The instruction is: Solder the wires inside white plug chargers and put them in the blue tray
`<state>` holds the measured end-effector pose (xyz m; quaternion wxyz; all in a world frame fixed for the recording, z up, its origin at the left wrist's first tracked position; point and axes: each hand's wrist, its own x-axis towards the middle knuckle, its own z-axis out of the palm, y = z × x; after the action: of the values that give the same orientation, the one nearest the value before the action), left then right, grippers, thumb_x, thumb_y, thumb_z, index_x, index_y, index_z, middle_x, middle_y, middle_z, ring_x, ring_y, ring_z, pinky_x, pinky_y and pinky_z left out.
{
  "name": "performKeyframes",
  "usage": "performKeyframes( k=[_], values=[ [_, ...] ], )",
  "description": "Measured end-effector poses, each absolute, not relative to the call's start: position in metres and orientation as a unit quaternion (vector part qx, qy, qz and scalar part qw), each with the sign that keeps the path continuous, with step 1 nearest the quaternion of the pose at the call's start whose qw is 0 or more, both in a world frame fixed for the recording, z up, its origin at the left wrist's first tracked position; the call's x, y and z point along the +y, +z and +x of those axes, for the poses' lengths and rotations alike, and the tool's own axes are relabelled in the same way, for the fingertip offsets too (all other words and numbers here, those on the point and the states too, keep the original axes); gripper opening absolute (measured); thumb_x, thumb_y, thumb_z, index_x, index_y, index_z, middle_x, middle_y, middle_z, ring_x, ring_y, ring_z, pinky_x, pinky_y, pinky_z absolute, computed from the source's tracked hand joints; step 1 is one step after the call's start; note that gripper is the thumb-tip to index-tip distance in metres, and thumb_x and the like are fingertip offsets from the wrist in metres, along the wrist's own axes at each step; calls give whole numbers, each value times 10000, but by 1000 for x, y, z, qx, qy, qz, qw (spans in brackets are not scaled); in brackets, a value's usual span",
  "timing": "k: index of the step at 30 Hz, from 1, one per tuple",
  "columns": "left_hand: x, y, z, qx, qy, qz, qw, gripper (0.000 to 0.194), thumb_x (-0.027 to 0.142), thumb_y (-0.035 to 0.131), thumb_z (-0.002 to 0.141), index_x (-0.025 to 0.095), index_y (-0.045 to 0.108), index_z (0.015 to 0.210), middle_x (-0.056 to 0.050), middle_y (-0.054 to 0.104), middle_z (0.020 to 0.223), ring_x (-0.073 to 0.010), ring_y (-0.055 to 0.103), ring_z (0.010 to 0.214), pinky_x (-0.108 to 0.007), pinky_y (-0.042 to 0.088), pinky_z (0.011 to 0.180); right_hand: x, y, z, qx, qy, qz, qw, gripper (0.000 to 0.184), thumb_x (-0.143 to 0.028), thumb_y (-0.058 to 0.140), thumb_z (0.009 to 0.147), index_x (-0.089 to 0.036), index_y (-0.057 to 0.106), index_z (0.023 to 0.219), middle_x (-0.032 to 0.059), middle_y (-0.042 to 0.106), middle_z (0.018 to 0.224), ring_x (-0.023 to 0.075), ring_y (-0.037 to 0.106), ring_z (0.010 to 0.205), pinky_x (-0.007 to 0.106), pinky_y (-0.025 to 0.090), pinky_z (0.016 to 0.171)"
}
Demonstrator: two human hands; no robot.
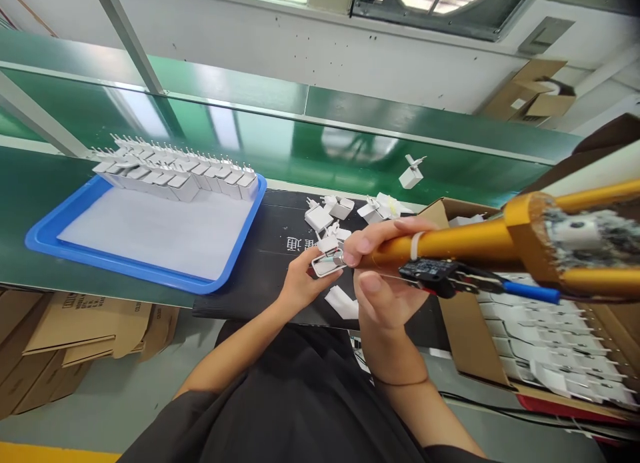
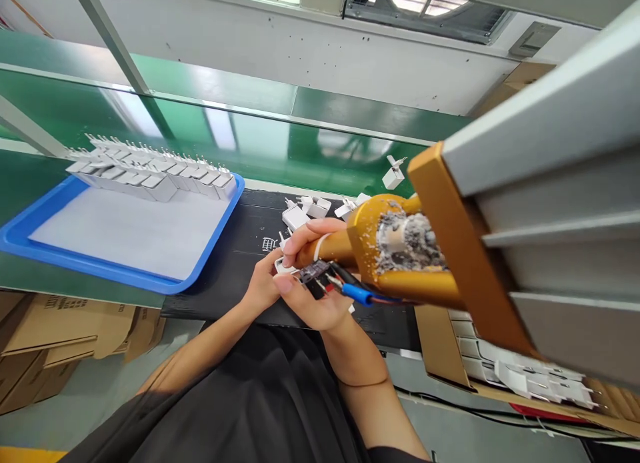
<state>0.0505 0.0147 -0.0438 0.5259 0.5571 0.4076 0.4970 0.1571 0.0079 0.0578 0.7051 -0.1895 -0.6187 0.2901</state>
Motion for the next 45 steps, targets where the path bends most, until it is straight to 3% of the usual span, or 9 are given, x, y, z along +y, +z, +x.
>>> performKeyframes(
  k=[8, 14, 18, 26, 29, 33, 39, 45],
  values=[
    [15, -46, 58, 374, 525, 540, 541, 314, 395, 803, 741, 195, 618, 896, -10, 661, 832, -189, 636, 795, -315, 526, 732, 7, 60, 155, -614, 282, -202, 709, 482, -309, 749, 797, -318, 554, 1238, -4, 623, 868, 142, 575, 655, 346, 544, 585],
    [15, -50, 58, 374, 530, 535, 541, 421, 468, 804, 739, 164, 657, 991, -42, 706, 870, -204, 641, 804, -319, 523, 724, 7, 59, 154, -598, 297, -192, 719, 396, -272, 723, 819, -304, 582, 1188, 0, 631, 858, 145, 570, 638, 347, 547, 561],
    [15, -51, 58, 367, 526, 541, 544, 447, 453, 807, 742, 179, 672, 1068, -34, 727, 926, -208, 666, 828, -312, 538, 746, 7, 60, 156, -609, 290, -190, 713, 466, -258, 756, 780, -303, 582, 1210, 2, 639, 877, 149, 580, 659, 356, 535, 585],
    [17, -48, 45, 388, 479, 593, 518, 418, 345, 760, 789, 187, 651, 1159, -29, 741, 982, -191, 684, 876, -283, 538, 807, -1, 66, 157, -586, 326, -181, 719, 440, -473, 691, 791, -294, 619, 1187, 13, 611, 847, 171, 572, 642, 371, 518, 552],
    [20, -53, 34, 399, 463, 570, 549, 441, 369, 753, 804, 178, 630, 1181, -46, 727, 1014, -183, 674, 869, -260, 549, 743, -5, 65, 160, -574, 319, -206, 726, 385, -415, 693, 804, -321, 638, 1173, 5, 621, 820, 165, 566, 611, 375, 520, 556],
    [21, -54, 17, 412, 445, 526, 596, 527, 416, 773, 785, 182, 581, 1216, -57, 691, 1020, -155, 644, 755, -214, 533, 544, -6, 60, 171, -574, 299, -246, 722, 467, -289, 766, 753, -338, 632, 1197, -8, 629, 852, 147, 569, 623, 344, 499, 561],
    [15, -31, -2, 380, 440, 479, 658, 447, 453, 758, 791, 175, 567, 1084, 7, 613, 830, -81, 572, 521, -180, 457, 402, 3, 51, 188, -576, 245, -274, 730, 470, -372, 785, 760, -356, 624, 1201, -18, 623, 846, 132, 542, 608, 315, 457, 541],
    [6, -13, -8, 354, 427, 478, 681, 448, 429, 757, 804, 188, 577, 1136, 12, 605, 825, -74, 551, 497, -178, 456, 371, 10, 50, 196, -574, 240, -263, 737, 460, -339, 789, 755, -309, 635, 1188, -10, 630, 839, 124, 548, 601, 297, 469, 528]
  ],
)
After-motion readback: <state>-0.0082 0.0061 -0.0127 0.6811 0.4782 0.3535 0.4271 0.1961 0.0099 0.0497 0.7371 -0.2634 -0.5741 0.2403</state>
